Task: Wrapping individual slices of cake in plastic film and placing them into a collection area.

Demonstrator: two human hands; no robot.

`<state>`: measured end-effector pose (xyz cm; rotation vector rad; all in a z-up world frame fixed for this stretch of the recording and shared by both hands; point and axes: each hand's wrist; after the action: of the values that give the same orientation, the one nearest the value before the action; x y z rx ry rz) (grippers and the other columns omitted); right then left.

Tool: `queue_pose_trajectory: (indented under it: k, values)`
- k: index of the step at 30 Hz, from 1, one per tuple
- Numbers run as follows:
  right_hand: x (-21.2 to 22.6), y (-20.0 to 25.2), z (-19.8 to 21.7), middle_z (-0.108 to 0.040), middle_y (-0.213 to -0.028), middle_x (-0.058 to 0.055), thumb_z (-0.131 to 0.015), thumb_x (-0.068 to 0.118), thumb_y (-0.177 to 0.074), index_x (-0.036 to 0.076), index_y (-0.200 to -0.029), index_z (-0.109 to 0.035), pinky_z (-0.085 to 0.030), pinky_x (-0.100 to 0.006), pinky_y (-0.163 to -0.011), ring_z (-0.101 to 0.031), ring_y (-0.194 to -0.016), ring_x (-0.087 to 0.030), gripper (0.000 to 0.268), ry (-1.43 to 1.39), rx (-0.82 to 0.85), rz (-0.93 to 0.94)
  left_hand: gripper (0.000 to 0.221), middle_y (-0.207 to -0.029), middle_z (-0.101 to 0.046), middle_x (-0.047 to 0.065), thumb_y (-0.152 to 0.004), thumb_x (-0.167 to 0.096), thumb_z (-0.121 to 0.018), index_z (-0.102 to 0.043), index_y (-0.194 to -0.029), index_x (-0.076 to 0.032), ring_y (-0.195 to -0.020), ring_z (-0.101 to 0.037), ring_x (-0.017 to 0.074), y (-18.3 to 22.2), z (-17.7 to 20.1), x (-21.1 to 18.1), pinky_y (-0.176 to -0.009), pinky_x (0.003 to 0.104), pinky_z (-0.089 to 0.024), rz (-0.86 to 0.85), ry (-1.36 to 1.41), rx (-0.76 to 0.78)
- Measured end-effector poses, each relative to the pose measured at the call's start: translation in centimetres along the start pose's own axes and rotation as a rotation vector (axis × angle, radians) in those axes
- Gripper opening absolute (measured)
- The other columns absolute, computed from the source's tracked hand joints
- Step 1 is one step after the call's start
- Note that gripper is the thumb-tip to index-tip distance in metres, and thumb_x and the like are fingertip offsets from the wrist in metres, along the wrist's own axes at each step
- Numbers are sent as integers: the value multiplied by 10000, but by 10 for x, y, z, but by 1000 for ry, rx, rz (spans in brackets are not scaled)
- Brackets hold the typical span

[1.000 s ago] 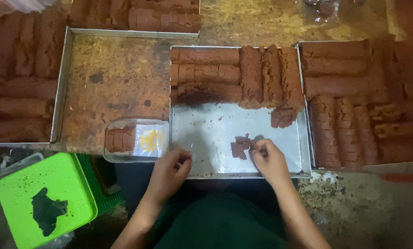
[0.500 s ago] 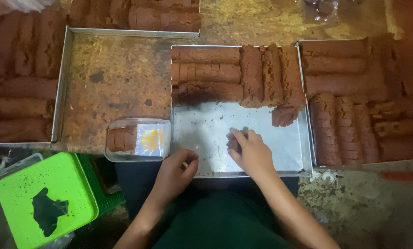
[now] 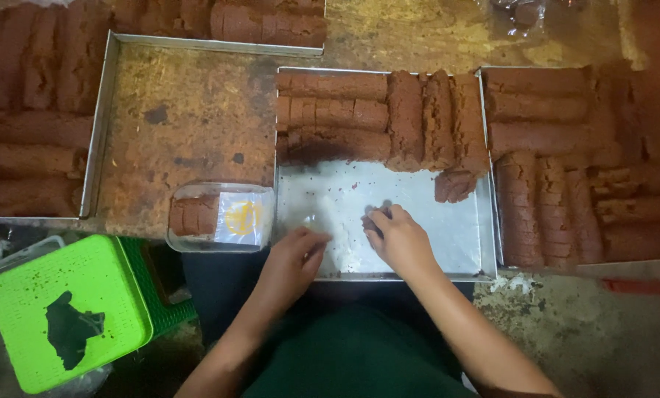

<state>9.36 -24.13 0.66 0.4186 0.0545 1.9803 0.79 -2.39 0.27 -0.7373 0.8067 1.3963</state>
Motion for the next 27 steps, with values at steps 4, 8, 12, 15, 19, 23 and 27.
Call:
queue_pose_trajectory:
  k: [4,8,12,15,19,23,27]
  values:
    - [-12,15,-12,-693,-1074,-151,-744,236,-906,139,-1260,-703,-600,-429,-828,-714,-1013,-320,370,-187,-72,1,281,-1133,-746,189,-916,-6,-665,-753,-1176,-70,-946,-746,361,-4,-5,-13,-819,449,-620,-29,-20,1]
    - [-17,32,-33,-525,-966,-52,-775,61,-831,110,-1296,-595,-489,-344,-811,-537,-912,-180,502,-1110,-152,-120,399,-1266,-686,227,-851,50,-679,-695,-1245,-12,-986,-726,428,-10,-20,-16,-809,516,-612,-147,-150,-29]
    - [26,54,13,-486,-1160,-34,-667,-45,-781,114,-1547,-380,-509,-261,-817,-560,-1038,-147,834,-1689,-162,-89,499,-1404,-629,128,-855,-16,-672,-646,-1350,-67,-920,-765,364,-14,-12,-51,-796,428,-637,-16,-140,151]
    - [7,57,-17,-611,-1276,-207,-602,-166,-660,-3,-1446,-510,-565,-402,-883,-633,-1119,-304,808,-1668,-220,-42,539,-1443,-596,171,-850,-24,-648,-612,-1388,-29,-868,-769,394,-13,0,-79,-788,461,-642,37,42,183]
    - [0,56,-25,-706,-1183,-165,-801,-77,-626,11,-1300,-611,-563,-466,-888,-692,-1079,-319,707,-1208,-395,166,615,-1484,-537,173,-790,-23,-668,-564,-1396,-6,-875,-735,446,-12,-7,-67,-743,552,-620,-10,111,179]
    - [-8,51,-12,-681,-1287,-71,-853,125,-708,209,-1291,-600,-497,-474,-935,-655,-1123,-328,641,-575,-561,490,600,-1481,-537,142,-826,-29,-620,-549,-1422,-30,-1105,-666,369,-10,1,-71,-828,442,-591,13,217,209]
    - [-13,47,1,-670,-1324,2,-861,227,-707,247,-1162,-662,-370,-474,-901,-603,-1148,-263,496,-146,-483,600,496,-1414,-588,78,-855,-32,-614,-616,-1350,-65,-739,-661,155,-7,-8,-58,-736,304,-566,2,279,106]
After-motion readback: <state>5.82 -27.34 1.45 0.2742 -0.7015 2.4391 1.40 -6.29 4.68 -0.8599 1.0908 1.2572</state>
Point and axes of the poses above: each hand's wrist, its own y-axis away from the middle knuckle, its own z-axis out of the back of the hand, x = y × z
